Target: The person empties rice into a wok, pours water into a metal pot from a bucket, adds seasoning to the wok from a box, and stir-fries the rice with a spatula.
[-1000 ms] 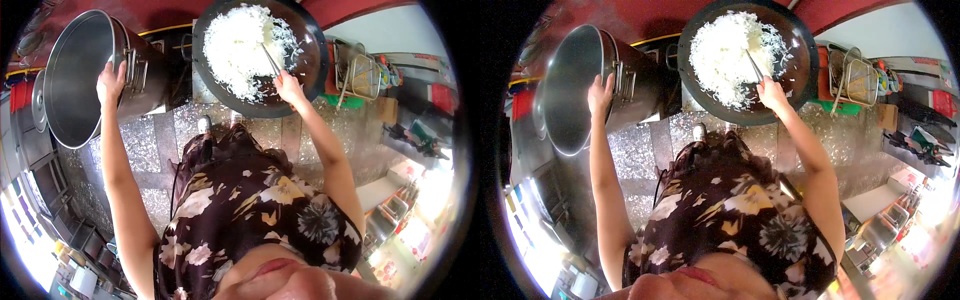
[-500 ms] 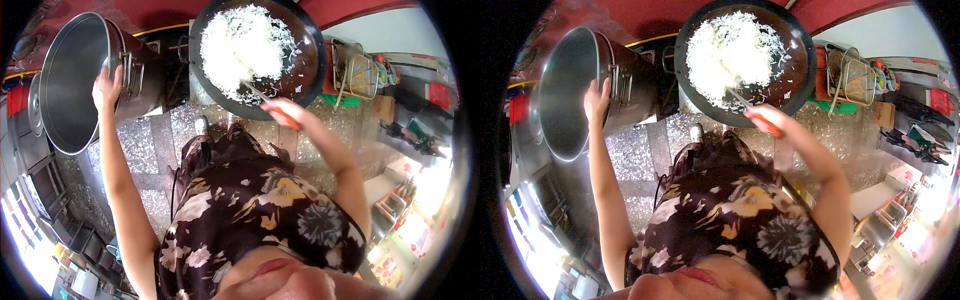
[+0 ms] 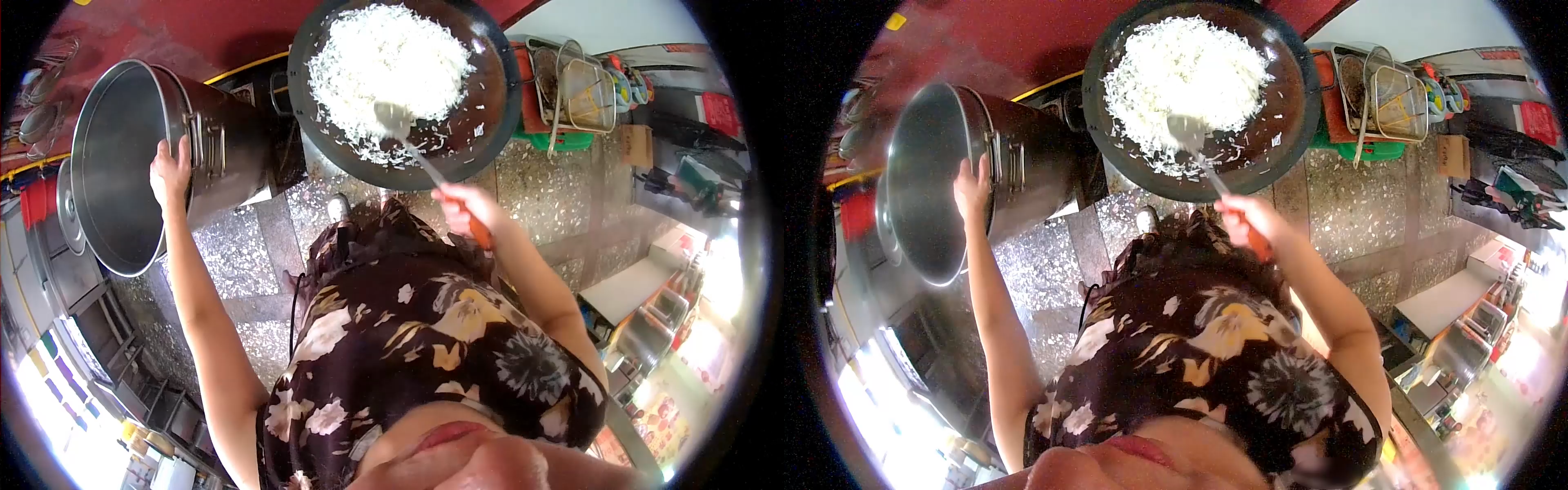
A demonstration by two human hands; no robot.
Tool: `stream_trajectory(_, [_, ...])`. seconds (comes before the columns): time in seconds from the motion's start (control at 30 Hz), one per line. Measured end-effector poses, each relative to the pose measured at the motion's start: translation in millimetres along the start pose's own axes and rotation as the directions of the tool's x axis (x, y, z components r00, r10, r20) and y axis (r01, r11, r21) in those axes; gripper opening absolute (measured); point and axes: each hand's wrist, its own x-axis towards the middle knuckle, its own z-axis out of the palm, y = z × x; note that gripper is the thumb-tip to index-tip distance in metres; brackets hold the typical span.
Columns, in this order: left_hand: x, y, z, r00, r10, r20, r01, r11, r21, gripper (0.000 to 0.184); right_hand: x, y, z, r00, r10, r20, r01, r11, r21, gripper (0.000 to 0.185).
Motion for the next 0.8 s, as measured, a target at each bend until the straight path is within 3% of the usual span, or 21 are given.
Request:
stream_trajectory(0.03, [-0.7,1.9,-1.0,1.000,-0.013,0.006,0.013,1.000,0.013,0.048,-2.4,3.7,2.7,0.989,0.039,-0.140,-0.056,0.992,-0.116,0.022])
stream_trajectory(0.1, [-0.2,4.5,-1.3,1.000,-0.028,0.010,0.028,0.999,0.028,0.047,16.3,4.8,-8.3,0.978,0.053,-0.200,-0.078,0.990,-0.118,0.021])
stream_trajectory(0.17, [-1.3,4.8,-1.4,1.000,-0.021,-0.018,0.021,0.999,0.025,0.047,68.8,-10.6,-43.9,0.846,-0.262,-0.465,0.019,0.886,-0.464,0.018])
stream_trajectory(0.23, [-3.7,8.3,-3.7,0.999,-0.027,-0.024,0.028,0.999,0.028,0.047,123.4,-49.1,-79.7,0.792,-0.505,-0.342,0.091,0.652,-0.753,0.021])
stream_trajectory(0.3, [-1.9,7.0,-3.6,1.000,-0.012,-0.023,0.013,1.000,0.019,0.046,139.7,-88.0,-63.5,0.698,-0.646,-0.307,-0.038,0.395,-0.918,0.023])
stream_trajectory(0.37, [-1.2,6.9,-3.6,0.999,-0.017,-0.030,0.018,0.999,0.032,0.046,152.1,-90.4,-69.6,0.521,-0.853,-0.038,-0.145,-0.045,-0.988,0.025])
stream_trajectory(0.4, [-0.6,3.2,-0.5,0.999,0.010,-0.049,-0.008,0.999,0.040,0.046,129.3,-90.8,-53.9,0.599,-0.797,-0.079,-0.205,-0.057,-0.977,0.029])
stream_trajectory(0.5, [-1.2,-0.9,1.0,0.995,0.044,-0.085,-0.041,0.998,0.036,0.045,55.8,-83.4,-29.5,0.704,-0.707,-0.072,-0.308,-0.212,-0.927,0.028])
stream_trajectory(0.57, [-3.0,-0.7,2.5,0.994,0.052,-0.095,-0.050,0.998,0.024,0.045,27.7,-72.5,-50.5,0.697,-0.717,0.011,-0.253,-0.260,-0.932,0.026])
stream_trajectory(0.63, [-2.2,-2.0,2.8,0.994,0.042,-0.102,-0.039,0.999,0.037,0.045,-9.7,-72.8,-54.3,0.815,-0.571,-0.105,-0.162,-0.049,-0.986,0.026])
stream_trajectory(0.67, [-1.2,-2.5,2.2,0.994,0.038,-0.106,-0.034,0.999,0.036,0.045,-19.0,-72.6,-57.3,0.814,-0.571,-0.101,-0.160,-0.055,-0.986,0.026])
stream_trajectory(0.73, [0.0,-1.6,2.2,0.997,0.024,-0.080,-0.019,0.998,0.064,0.046,-28.7,-73.4,-62.8,0.904,-0.148,-0.401,-0.355,0.264,-0.897,0.027])
stream_trajectory(0.77, [-0.1,-0.7,2.0,0.997,0.023,-0.077,-0.018,0.998,0.066,0.046,-16.8,-64.9,-65.2,0.947,-0.052,-0.318,-0.270,0.411,-0.871,0.029])
stream_trajectory(0.8, [-0.8,0.5,0.7,0.996,0.014,-0.089,-0.009,0.998,0.059,0.047,5.4,-54.7,-59.1,0.959,-0.097,-0.266,-0.179,0.519,-0.836,0.023])
